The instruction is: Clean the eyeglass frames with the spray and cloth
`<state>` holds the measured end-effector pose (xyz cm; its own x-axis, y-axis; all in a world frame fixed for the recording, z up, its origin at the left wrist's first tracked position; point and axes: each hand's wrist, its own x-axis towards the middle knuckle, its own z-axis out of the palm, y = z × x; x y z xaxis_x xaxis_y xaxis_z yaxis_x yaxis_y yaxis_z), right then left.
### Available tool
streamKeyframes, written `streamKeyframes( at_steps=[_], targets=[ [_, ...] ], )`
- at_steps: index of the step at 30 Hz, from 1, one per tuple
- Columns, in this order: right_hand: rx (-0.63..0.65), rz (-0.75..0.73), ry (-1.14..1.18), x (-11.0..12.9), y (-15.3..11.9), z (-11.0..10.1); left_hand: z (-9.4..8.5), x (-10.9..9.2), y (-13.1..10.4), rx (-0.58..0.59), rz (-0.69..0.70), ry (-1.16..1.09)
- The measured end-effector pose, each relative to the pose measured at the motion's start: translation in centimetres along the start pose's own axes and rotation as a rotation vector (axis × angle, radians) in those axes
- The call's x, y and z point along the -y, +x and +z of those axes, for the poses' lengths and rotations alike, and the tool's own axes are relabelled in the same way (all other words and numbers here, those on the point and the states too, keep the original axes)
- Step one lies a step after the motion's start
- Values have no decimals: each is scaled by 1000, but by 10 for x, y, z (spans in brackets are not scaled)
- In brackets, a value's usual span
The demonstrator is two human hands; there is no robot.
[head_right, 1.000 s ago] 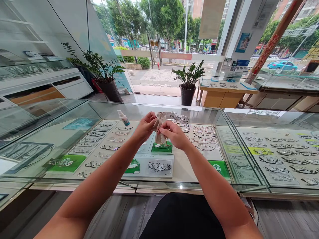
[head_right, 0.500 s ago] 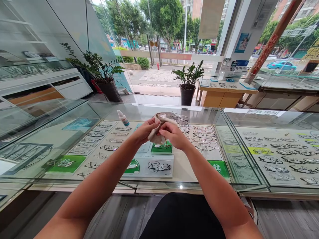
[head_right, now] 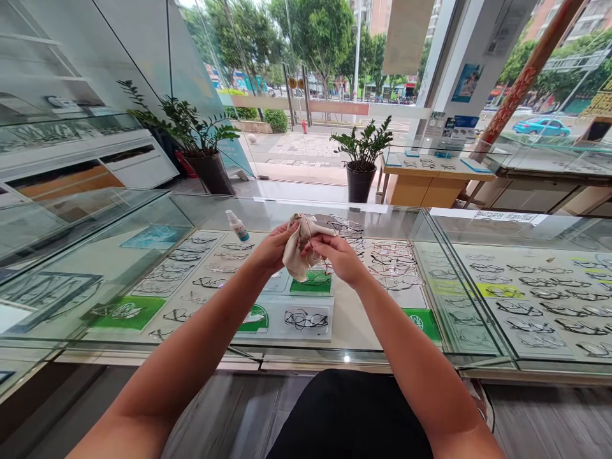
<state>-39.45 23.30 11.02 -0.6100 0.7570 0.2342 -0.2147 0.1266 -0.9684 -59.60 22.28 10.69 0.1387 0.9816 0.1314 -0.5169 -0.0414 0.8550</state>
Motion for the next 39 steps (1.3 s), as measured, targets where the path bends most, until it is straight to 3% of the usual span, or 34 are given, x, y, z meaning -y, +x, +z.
streamKeyframes(
  at_steps=[5, 9, 18, 27, 35, 39],
  targets=[
    [-37, 9, 10, -6, 1, 1, 4, -3, -6, 93, 8, 85],
    [15, 12, 30, -13, 2, 4, 7, 2, -5, 60, 67, 145],
    [-48, 43, 40, -1, 0, -3, -2, -3, -3, 161, -33, 79],
    [-41, 104, 69, -7, 1, 5, -4, 7, 2, 50, -3, 118],
    [-92, 84, 88, -2, 1, -1, -6, 1, -2, 130, -81, 50],
    [-84, 86, 66, -5, 1, 1, -2, 3, -4, 123, -35, 120]
  ],
)
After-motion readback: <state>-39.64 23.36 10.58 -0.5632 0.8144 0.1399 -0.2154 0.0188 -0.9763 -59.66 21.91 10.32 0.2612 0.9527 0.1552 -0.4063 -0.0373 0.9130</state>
